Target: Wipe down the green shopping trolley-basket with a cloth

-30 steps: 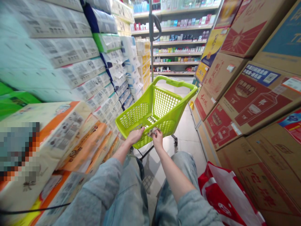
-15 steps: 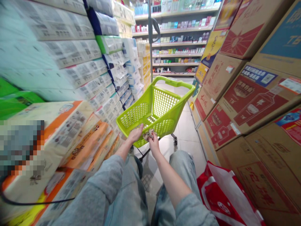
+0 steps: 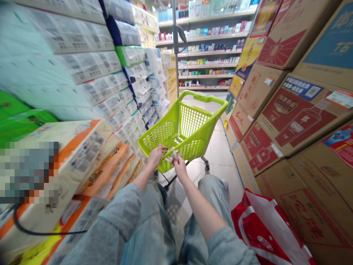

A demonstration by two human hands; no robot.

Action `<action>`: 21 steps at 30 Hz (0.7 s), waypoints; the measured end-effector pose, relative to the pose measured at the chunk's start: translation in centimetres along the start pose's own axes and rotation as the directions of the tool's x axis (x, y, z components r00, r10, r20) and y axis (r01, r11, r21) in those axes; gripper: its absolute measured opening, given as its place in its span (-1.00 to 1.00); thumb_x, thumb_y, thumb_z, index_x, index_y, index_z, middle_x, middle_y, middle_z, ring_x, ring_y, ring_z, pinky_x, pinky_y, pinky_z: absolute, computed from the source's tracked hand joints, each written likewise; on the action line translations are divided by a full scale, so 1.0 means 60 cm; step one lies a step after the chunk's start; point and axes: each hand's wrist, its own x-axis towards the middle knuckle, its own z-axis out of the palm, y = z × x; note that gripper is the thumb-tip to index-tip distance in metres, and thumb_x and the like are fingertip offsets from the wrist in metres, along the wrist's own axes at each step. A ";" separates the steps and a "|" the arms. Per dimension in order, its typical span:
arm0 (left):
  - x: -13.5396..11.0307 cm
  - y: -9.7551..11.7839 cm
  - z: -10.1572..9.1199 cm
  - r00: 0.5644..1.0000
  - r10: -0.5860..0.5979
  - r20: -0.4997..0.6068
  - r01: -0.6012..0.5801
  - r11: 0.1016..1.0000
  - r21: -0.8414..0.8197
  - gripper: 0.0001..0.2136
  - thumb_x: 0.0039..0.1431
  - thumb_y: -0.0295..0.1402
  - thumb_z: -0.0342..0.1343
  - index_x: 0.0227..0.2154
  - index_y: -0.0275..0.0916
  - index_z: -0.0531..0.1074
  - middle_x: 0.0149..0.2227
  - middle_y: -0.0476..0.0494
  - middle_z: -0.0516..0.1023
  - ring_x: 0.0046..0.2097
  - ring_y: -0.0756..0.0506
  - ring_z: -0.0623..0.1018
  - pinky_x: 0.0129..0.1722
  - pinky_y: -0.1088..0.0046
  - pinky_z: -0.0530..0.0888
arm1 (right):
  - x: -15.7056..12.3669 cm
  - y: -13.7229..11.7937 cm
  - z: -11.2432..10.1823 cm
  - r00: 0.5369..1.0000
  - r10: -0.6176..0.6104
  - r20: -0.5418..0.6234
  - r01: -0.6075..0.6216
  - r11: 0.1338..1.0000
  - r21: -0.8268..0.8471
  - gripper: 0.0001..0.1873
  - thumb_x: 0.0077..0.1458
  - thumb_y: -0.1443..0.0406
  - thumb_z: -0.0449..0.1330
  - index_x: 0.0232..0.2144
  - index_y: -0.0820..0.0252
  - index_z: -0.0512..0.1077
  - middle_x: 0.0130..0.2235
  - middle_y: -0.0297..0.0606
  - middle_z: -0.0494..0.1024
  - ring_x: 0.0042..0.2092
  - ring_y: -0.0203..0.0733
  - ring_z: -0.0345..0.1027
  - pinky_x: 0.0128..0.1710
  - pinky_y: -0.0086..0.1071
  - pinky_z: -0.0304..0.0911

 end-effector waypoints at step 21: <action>-0.042 -0.029 -0.015 0.929 0.266 0.256 -0.368 0.736 0.568 -0.53 0.39 -0.31 -0.43 -0.03 -0.23 0.41 -0.34 -0.22 0.62 -0.18 -0.08 0.57 0.02 0.23 0.27 | -0.049 -0.009 0.022 0.961 0.262 0.093 -0.278 0.892 0.356 -0.63 -0.24 0.23 0.18 -0.27 0.15 0.46 -0.20 -0.28 0.53 -0.22 -0.19 0.38 -0.18 -0.30 0.34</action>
